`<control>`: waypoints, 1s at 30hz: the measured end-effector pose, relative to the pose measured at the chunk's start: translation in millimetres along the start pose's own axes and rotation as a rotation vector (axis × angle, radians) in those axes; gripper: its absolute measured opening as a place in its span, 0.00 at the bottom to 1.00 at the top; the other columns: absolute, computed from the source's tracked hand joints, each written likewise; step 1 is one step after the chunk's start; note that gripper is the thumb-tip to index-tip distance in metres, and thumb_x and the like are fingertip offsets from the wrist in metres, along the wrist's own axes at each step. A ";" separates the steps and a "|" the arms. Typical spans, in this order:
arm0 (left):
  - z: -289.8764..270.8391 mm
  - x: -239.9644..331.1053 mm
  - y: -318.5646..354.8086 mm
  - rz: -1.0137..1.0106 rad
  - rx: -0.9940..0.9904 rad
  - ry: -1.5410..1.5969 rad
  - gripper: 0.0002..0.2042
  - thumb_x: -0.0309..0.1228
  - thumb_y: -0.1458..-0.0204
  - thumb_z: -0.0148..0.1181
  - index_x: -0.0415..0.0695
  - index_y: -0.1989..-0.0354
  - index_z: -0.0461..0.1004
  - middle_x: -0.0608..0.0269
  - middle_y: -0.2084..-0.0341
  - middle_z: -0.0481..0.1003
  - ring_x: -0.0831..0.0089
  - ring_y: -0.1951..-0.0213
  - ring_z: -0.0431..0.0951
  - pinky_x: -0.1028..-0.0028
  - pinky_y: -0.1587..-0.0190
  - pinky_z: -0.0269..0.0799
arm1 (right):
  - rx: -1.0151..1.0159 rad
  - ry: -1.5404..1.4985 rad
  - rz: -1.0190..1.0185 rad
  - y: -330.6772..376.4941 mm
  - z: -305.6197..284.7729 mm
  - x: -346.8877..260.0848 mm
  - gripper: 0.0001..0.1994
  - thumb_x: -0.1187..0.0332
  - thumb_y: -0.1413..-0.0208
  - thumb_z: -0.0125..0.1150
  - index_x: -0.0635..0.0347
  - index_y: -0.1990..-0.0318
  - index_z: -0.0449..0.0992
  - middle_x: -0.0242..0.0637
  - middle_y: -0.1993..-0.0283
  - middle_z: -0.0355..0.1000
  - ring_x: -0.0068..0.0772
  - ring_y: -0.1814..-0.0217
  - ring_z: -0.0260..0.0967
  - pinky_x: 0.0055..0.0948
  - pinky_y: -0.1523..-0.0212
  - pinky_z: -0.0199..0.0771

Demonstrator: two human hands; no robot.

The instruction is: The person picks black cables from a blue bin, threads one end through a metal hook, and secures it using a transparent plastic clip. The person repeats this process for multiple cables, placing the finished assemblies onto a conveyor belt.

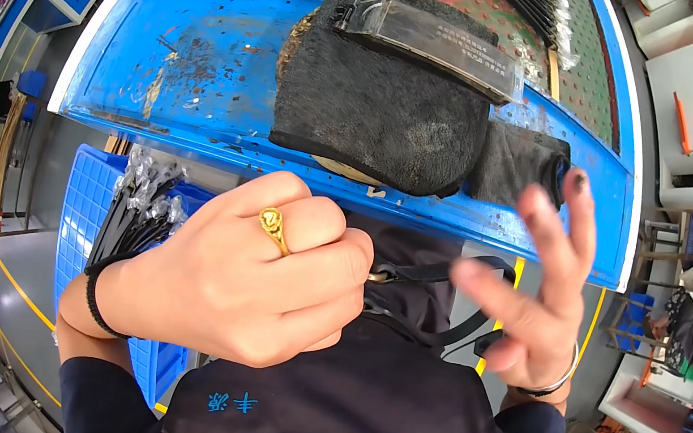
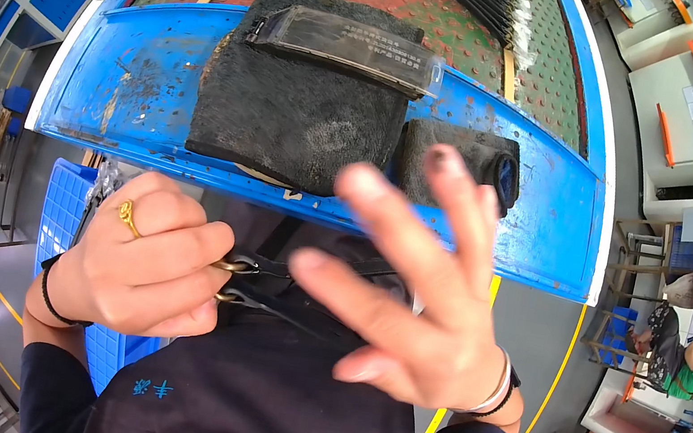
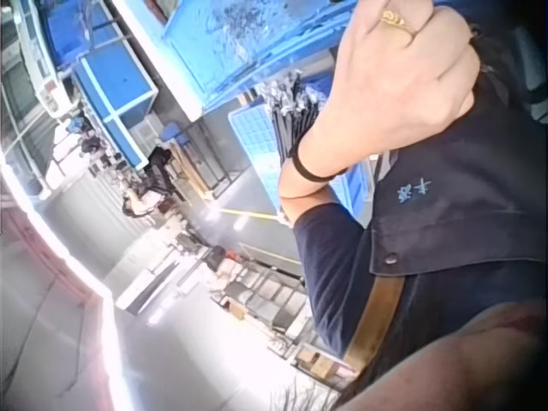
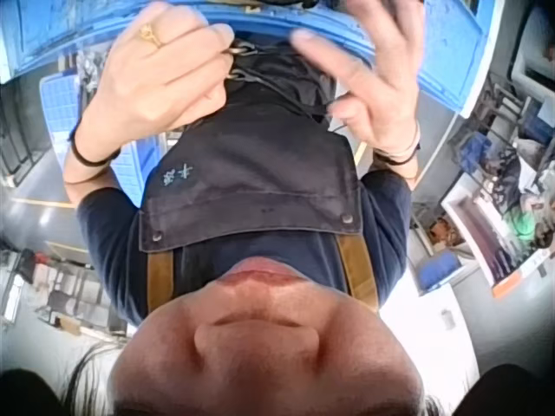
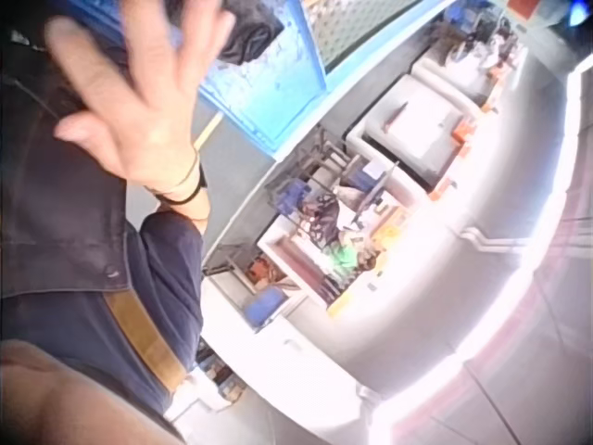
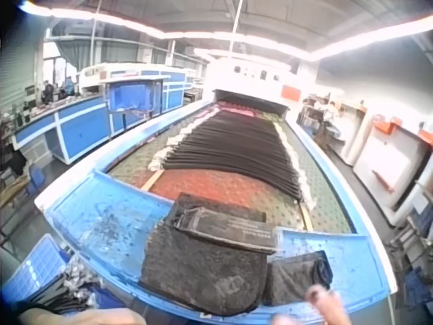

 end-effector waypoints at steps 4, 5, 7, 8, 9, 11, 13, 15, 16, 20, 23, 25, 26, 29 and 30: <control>-0.5 1.3 -0.4 -0.001 0.010 0.002 0.09 0.29 0.78 0.58 0.39 0.83 0.71 0.60 0.73 0.70 0.68 0.74 0.68 0.72 0.77 0.61 | -0.074 0.109 -0.199 -9.4 7.7 -4.0 0.30 0.38 0.46 0.30 0.42 0.59 0.78 0.46 0.40 0.57 0.58 0.33 0.42 0.53 0.37 0.36; -0.7 1.1 -0.1 0.004 0.013 -0.001 0.09 0.29 0.77 0.58 0.39 0.83 0.71 0.60 0.73 0.70 0.68 0.74 0.68 0.72 0.77 0.61 | -0.071 0.102 -0.198 -9.1 10.6 -4.1 0.30 0.38 0.46 0.30 0.42 0.59 0.78 0.46 0.40 0.58 0.58 0.33 0.42 0.53 0.37 0.35; -0.6 0.5 0.8 0.010 0.019 -0.006 0.09 0.29 0.77 0.58 0.40 0.83 0.71 0.60 0.73 0.70 0.68 0.74 0.68 0.72 0.77 0.61 | -0.075 0.089 -0.186 -9.1 11.9 -5.4 0.30 0.38 0.46 0.29 0.43 0.58 0.78 0.46 0.40 0.58 0.57 0.33 0.42 0.53 0.37 0.35; -0.7 0.1 1.3 0.010 0.016 -0.003 0.09 0.29 0.77 0.58 0.40 0.83 0.71 0.60 0.73 0.70 0.68 0.74 0.68 0.72 0.77 0.61 | -0.077 0.082 -0.182 -9.4 12.7 -5.7 0.30 0.39 0.46 0.29 0.43 0.58 0.78 0.46 0.40 0.58 0.56 0.33 0.42 0.53 0.37 0.35; -1.0 -0.3 1.8 0.010 0.011 -0.001 0.09 0.30 0.77 0.58 0.40 0.83 0.71 0.61 0.73 0.70 0.68 0.74 0.68 0.72 0.77 0.61 | -0.073 0.080 -0.187 -10.7 13.4 -4.5 0.30 0.39 0.45 0.29 0.44 0.57 0.78 0.46 0.40 0.58 0.56 0.33 0.42 0.53 0.37 0.36; -1.7 0.2 2.8 0.006 -0.007 0.003 0.09 0.30 0.76 0.58 0.40 0.83 0.71 0.61 0.73 0.70 0.68 0.74 0.68 0.72 0.77 0.61 | -0.079 0.070 -0.142 -13.8 12.6 -3.1 0.30 0.40 0.44 0.28 0.45 0.57 0.77 0.48 0.40 0.57 0.56 0.33 0.41 0.52 0.37 0.36; -3.6 1.2 2.9 -0.007 -0.031 0.005 0.09 0.29 0.76 0.58 0.40 0.83 0.71 0.61 0.73 0.70 0.68 0.74 0.68 0.72 0.77 0.61 | -0.053 0.039 -0.037 -15.7 8.8 4.6 0.32 0.39 0.44 0.27 0.50 0.56 0.76 0.51 0.39 0.55 0.56 0.33 0.41 0.49 0.36 0.37; -6.3 -1.3 4.5 -0.020 -0.001 0.009 0.08 0.28 0.77 0.57 0.41 0.83 0.71 0.61 0.74 0.70 0.68 0.74 0.68 0.72 0.77 0.60 | 0.125 -0.024 0.102 -11.5 4.5 21.0 0.29 0.44 0.42 0.30 0.56 0.51 0.73 0.50 0.40 0.57 0.54 0.34 0.45 0.45 0.37 0.38; -6.5 -4.2 6.9 -0.029 0.014 0.011 0.08 0.27 0.78 0.57 0.41 0.83 0.71 0.61 0.74 0.70 0.68 0.75 0.68 0.71 0.77 0.60 | 0.184 0.010 0.180 -5.3 4.0 33.5 0.29 0.46 0.41 0.29 0.58 0.50 0.72 0.51 0.40 0.56 0.55 0.34 0.45 0.46 0.37 0.39; -16.8 -14.3 11.6 -0.102 -0.011 0.075 0.10 0.24 0.81 0.54 0.42 0.83 0.70 0.63 0.77 0.70 0.67 0.78 0.67 0.71 0.76 0.60 | 0.160 0.222 0.393 19.1 18.5 76.5 0.21 0.55 0.41 0.39 0.58 0.50 0.70 0.45 0.39 0.57 0.52 0.33 0.42 0.47 0.36 0.35; -21.9 -18.1 11.3 -0.168 -0.013 0.157 0.11 0.23 0.84 0.52 0.43 0.83 0.70 0.64 0.79 0.69 0.67 0.80 0.67 0.72 0.77 0.60 | -0.041 0.418 0.437 30.5 31.6 87.1 0.17 0.58 0.43 0.44 0.56 0.54 0.74 0.42 0.40 0.59 0.51 0.32 0.41 0.49 0.36 0.33; -21.2 -20.4 10.4 -0.205 -0.017 0.208 0.11 0.23 0.84 0.52 0.43 0.84 0.71 0.63 0.80 0.70 0.67 0.80 0.67 0.72 0.77 0.60 | -0.025 0.400 0.387 26.5 15.6 76.7 0.16 0.58 0.44 0.45 0.55 0.58 0.76 0.42 0.40 0.60 0.50 0.32 0.41 0.50 0.36 0.32; -21.2 -20.5 9.7 -0.220 -0.023 0.233 0.11 0.23 0.84 0.52 0.43 0.84 0.71 0.63 0.80 0.70 0.67 0.80 0.67 0.72 0.77 0.61 | -0.013 0.389 0.366 22.0 4.4 67.6 0.15 0.58 0.44 0.46 0.54 0.60 0.77 0.42 0.41 0.60 0.50 0.32 0.42 0.51 0.36 0.31; -20.3 -18.0 4.6 -0.246 -0.059 0.259 0.10 0.23 0.85 0.52 0.43 0.85 0.71 0.63 0.81 0.70 0.67 0.80 0.67 0.73 0.77 0.61 | 0.118 0.171 0.124 3.7 -9.6 24.0 0.21 0.48 0.43 0.40 0.45 0.63 0.79 0.41 0.43 0.63 0.52 0.34 0.46 0.52 0.36 0.31; -20.1 -17.3 2.6 -0.247 -0.070 0.265 0.10 0.23 0.85 0.52 0.43 0.85 0.71 0.63 0.81 0.70 0.67 0.80 0.67 0.73 0.77 0.61 | 0.084 0.191 0.016 3.1 -8.6 15.1 0.22 0.45 0.44 0.39 0.43 0.63 0.79 0.41 0.42 0.61 0.54 0.34 0.44 0.52 0.36 0.32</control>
Point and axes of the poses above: each hand's wrist, its own y-axis away from the middle knuckle, its own z-axis out of the palm, x = y × z, the point moved 1 cm from there along -y, towards the middle knuckle
